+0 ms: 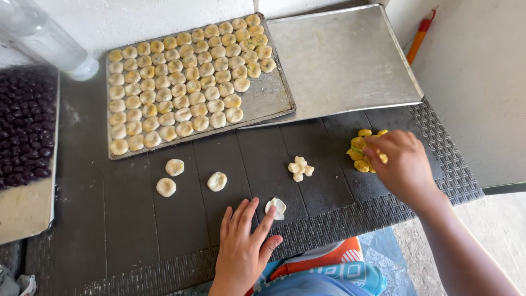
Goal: Shaping small pieces of dough and filling them with a yellow paste to make small dumplings.
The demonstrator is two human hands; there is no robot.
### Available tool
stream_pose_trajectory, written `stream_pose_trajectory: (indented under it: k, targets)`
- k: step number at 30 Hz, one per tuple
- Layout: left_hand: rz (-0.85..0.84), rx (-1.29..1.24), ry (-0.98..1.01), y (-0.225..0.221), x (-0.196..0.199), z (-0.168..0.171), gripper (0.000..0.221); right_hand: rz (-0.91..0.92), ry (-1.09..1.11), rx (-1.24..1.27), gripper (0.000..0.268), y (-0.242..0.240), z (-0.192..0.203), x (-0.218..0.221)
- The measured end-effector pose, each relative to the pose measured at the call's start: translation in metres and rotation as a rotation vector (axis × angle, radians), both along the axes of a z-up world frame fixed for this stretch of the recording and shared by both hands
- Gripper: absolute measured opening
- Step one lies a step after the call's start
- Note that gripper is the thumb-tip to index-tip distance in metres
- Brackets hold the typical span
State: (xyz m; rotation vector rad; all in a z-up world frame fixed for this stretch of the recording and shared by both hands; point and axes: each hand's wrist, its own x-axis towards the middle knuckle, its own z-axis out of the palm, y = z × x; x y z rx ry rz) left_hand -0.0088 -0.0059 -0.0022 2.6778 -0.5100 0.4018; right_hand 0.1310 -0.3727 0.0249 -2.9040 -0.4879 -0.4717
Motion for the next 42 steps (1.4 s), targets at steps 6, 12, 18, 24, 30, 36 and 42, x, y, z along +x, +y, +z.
stream_pose_trajectory:
  k: [6, 12, 18, 24, 30, 36, 42]
  targets:
    - [-0.037, -0.053, -0.037, -0.004, 0.021, 0.009, 0.037, 0.076, 0.105, 0.692, 0.031, 0.063, 0.032, -0.037]
    - [0.156, -0.159, 0.088, -0.017, 0.042, 0.002, 0.016, 0.341, 0.154, 0.755, 0.04, 0.151, -0.004, -0.084]
    - [0.155, -0.164, 0.193, -0.017, 0.039, 0.006, 0.006, 0.404, -0.096, 0.209, 0.029, 0.157, -0.013, -0.094]
    - [-0.037, -0.396, 0.304, -0.006, 0.031, 0.009, 0.024, 0.418, 0.138, 0.43, 0.045, 0.155, -0.029, -0.062]
    - [0.009, -0.334, 0.094, -0.006, 0.02, 0.002, 0.025, 0.51, 0.16, 0.51, 0.007, 0.162, -0.015, -0.083]
    - [-0.011, -0.866, 0.217, -0.012, 0.018, 0.042, 0.017, 0.334, 0.668, 1.196, 0.04, 0.161, 0.013, -0.088]
    - [0.214, -1.305, 0.409, -0.015, 0.015, 0.047, 0.046, 0.23, 0.88, 1.64, 0.021, 0.174, -0.003, -0.072]
